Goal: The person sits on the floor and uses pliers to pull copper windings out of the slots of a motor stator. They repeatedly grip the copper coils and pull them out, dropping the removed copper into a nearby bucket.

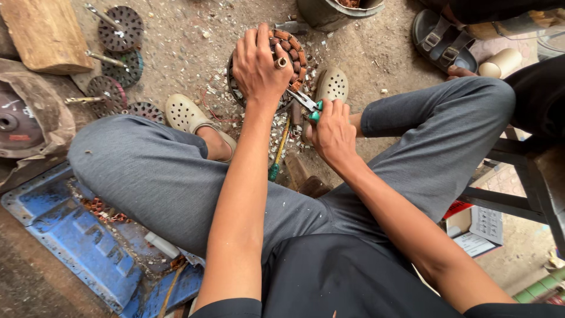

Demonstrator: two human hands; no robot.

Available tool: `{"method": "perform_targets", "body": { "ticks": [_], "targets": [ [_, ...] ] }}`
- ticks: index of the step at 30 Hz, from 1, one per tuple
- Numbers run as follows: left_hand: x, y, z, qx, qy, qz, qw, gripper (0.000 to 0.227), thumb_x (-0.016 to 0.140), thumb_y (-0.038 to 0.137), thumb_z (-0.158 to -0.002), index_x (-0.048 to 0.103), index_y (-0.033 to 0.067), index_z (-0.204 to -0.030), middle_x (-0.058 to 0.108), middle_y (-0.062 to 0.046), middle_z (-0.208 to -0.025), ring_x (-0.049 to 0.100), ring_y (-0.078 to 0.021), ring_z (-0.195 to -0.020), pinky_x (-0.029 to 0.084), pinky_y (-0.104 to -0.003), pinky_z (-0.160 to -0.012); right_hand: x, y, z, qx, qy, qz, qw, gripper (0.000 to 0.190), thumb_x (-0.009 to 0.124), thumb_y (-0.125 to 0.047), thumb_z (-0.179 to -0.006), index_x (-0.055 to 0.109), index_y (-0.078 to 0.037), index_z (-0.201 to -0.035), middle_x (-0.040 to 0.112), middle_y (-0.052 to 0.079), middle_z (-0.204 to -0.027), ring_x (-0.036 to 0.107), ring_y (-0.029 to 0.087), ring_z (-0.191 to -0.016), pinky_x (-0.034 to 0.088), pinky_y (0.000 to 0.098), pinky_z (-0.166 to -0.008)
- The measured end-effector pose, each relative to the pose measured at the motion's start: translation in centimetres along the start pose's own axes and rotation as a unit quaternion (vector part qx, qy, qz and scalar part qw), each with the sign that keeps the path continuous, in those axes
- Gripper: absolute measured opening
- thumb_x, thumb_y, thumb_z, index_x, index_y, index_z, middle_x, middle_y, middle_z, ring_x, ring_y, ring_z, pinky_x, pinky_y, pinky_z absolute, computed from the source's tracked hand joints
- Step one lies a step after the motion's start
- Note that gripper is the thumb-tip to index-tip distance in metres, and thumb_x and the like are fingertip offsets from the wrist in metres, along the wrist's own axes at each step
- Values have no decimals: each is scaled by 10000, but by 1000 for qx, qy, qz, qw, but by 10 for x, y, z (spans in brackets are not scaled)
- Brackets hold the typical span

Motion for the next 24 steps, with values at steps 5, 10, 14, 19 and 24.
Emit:
{"method": "perform_targets", "body": {
  "ticks": [5, 10, 14, 19, 24],
  "targets": [
    [1, 3, -3, 2, 6, -9, 1000, 405, 662, 210, -856, 627, 55, -1229, 639, -122, -1128, 640, -310, -1054, 528, -461, -907, 1, 14, -23, 21, -122, 47, 991, 344, 756, -337, -958, 646, -30, -1067, 653, 132, -846, 666, 326, -785, 537, 482, -613],
    [2, 6, -1, 12, 22, -16, 1000, 463, 708, 204, -830, 612, 47, -1255, 632, -120, -1183, 621, -320, -1131, 519, -464, -959, 24, 49, -34, 73, -339, -173, 922, 437, 859, -394, -844, 690, 7, -873, 686, 120, -712, 658, 225, -622, 513, 340, -580],
    [-1, 10, -1, 23, 13, -2, 1000, 493, 741, 214, -829, 606, 35, -1267, 628, -128, -1201, 606, -329, -1139, 494, -483, -976, 48, 58, -27, 173, -443, -416, 775, 343, 849, -333, -823, 707, -28, -888, 704, 46, -738, 644, 142, -618, 488, 300, -519],
    [-5, 17, -7, 10, -23, -17, 1000, 511, 724, 260, -777, 622, 26, -1220, 642, -130, -1143, 621, -321, -1078, 491, -476, -959, 37, 49, -30, 195, -469, -457, 730, 361, 834, -369, -786, 742, -49, -926, 761, 35, -770, 694, 144, -662, 512, 310, -548],
    [5, 14, -9, -17, -42, -26, 999, 378, 658, 393, -947, 668, 78, -1154, 666, -106, -1109, 637, -311, -1069, 498, -459, -976, -9, 38, -30, 179, -225, -36, 957, 608, 807, -651, -846, 782, -47, -908, 706, 188, -804, 674, 347, -803, 495, 448, -643]
  ]
}}
Point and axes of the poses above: each hand's wrist, its own z-axis away from the middle knuckle, its own x-axis out of the palm, y = z × x, the point moved 7 cm from there along -z, towards the middle knuckle
